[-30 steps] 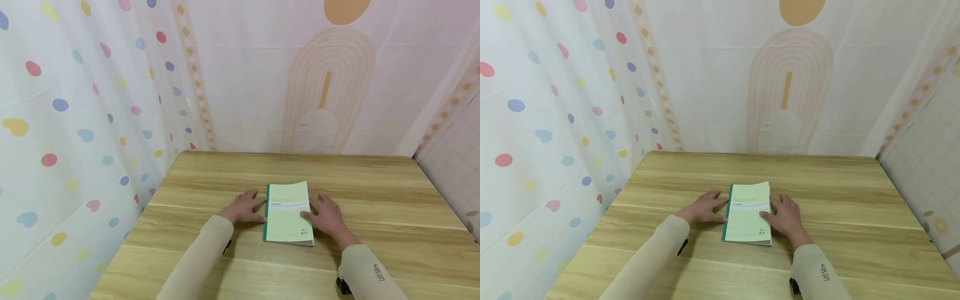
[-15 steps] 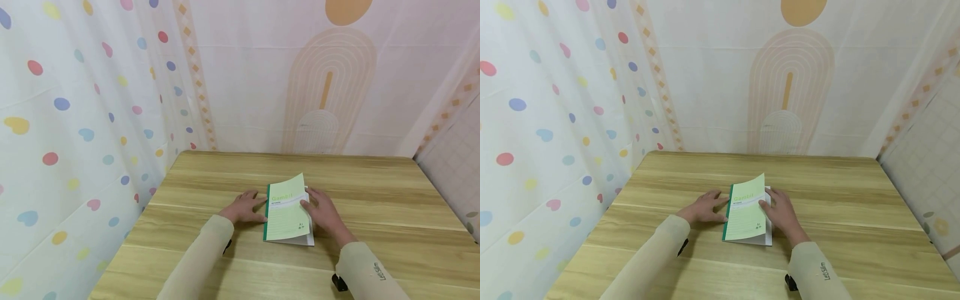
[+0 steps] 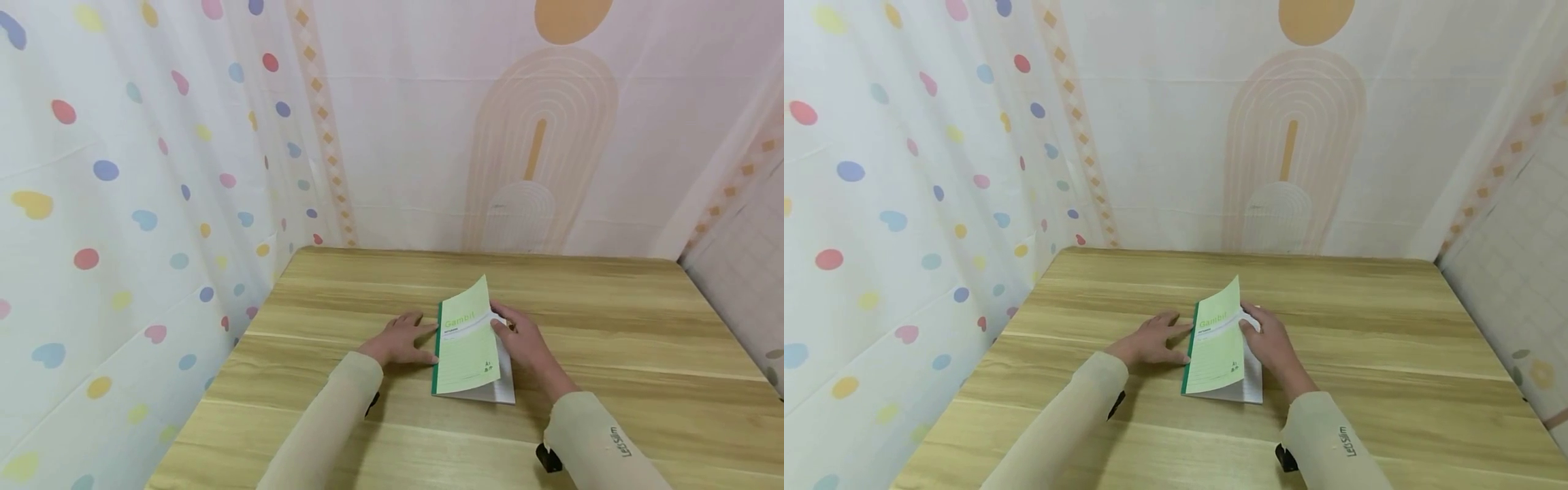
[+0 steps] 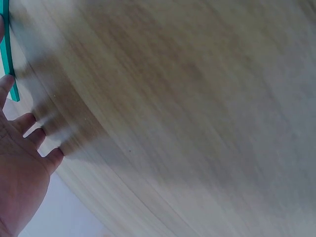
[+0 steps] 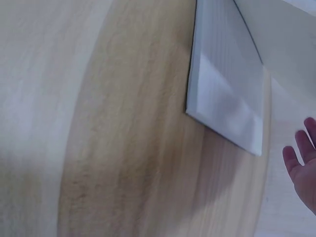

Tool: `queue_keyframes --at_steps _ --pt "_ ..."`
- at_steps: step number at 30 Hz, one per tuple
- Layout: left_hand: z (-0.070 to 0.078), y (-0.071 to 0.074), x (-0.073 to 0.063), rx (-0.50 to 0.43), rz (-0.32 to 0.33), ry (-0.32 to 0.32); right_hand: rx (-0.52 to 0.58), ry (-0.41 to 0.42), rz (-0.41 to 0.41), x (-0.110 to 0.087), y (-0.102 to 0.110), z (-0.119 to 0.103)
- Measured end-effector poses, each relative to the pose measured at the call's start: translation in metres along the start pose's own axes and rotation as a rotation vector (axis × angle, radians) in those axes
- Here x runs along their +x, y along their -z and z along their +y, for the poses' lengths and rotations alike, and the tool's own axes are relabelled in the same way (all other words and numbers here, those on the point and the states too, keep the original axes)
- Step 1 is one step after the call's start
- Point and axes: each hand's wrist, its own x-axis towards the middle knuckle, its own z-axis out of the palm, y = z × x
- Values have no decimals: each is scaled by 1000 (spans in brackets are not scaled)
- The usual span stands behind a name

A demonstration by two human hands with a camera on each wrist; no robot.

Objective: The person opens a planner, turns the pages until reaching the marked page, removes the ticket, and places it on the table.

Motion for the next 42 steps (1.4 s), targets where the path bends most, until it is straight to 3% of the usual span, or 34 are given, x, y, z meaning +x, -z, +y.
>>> queue_keyframes --at_steps 14,29,34,37,42 --pt "-4 -1 0 -42 5 -25 74 32 23 7 -15 -19" --pt "-2 -1 -2 -49 38 -47 107 72 -21 12 -27 -30" --pt "-7 2 -1 -40 121 -96 95 86 -24 14 -32 -33" --pt "-11 8 0 -79 184 -113 96 103 -22 14 -34 -33" --pt "-10 26 -2 -266 236 -82 116 106 -39 16 -37 -32"
